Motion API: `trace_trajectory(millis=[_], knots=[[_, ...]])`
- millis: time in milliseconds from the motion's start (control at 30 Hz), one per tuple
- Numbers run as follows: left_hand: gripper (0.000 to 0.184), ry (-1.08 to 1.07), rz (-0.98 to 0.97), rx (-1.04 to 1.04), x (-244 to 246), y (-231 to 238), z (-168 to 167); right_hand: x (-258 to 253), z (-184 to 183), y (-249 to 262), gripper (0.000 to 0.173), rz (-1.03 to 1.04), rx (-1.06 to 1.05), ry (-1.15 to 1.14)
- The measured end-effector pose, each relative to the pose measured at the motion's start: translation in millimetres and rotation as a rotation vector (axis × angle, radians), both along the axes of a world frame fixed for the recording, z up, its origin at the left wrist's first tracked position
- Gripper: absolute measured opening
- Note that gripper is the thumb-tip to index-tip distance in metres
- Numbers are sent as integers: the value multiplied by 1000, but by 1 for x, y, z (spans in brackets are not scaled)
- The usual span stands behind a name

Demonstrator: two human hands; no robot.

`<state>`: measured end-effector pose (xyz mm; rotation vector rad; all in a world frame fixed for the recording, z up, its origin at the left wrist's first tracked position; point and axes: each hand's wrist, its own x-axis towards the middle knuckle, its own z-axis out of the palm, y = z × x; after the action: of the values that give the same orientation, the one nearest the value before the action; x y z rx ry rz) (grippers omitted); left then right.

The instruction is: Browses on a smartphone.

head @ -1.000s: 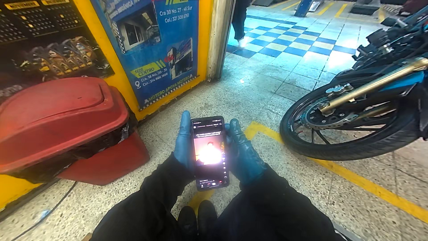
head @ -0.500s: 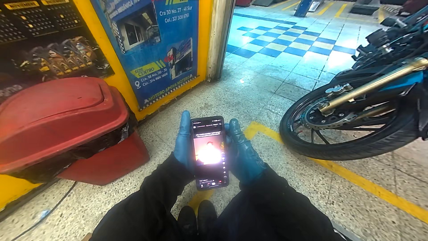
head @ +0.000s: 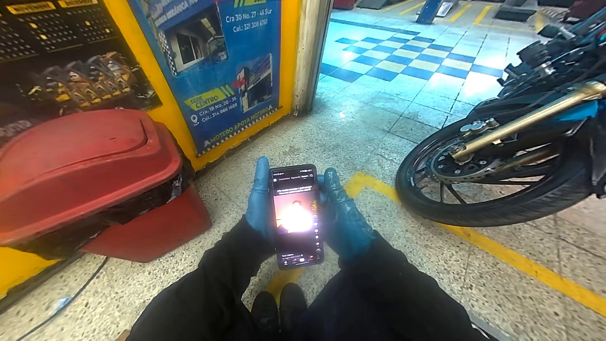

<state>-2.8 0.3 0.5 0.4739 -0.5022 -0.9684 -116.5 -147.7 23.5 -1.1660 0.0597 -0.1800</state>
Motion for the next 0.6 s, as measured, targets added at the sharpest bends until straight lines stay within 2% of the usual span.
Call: trace_trajectory(millis=[233,600], knots=[[89,25,-67,-39,1,0,0,0,1,0,63,5,11,17],[88,17,-53,-42,0,0,1,-2,0,0,60,5,-7,-32]])
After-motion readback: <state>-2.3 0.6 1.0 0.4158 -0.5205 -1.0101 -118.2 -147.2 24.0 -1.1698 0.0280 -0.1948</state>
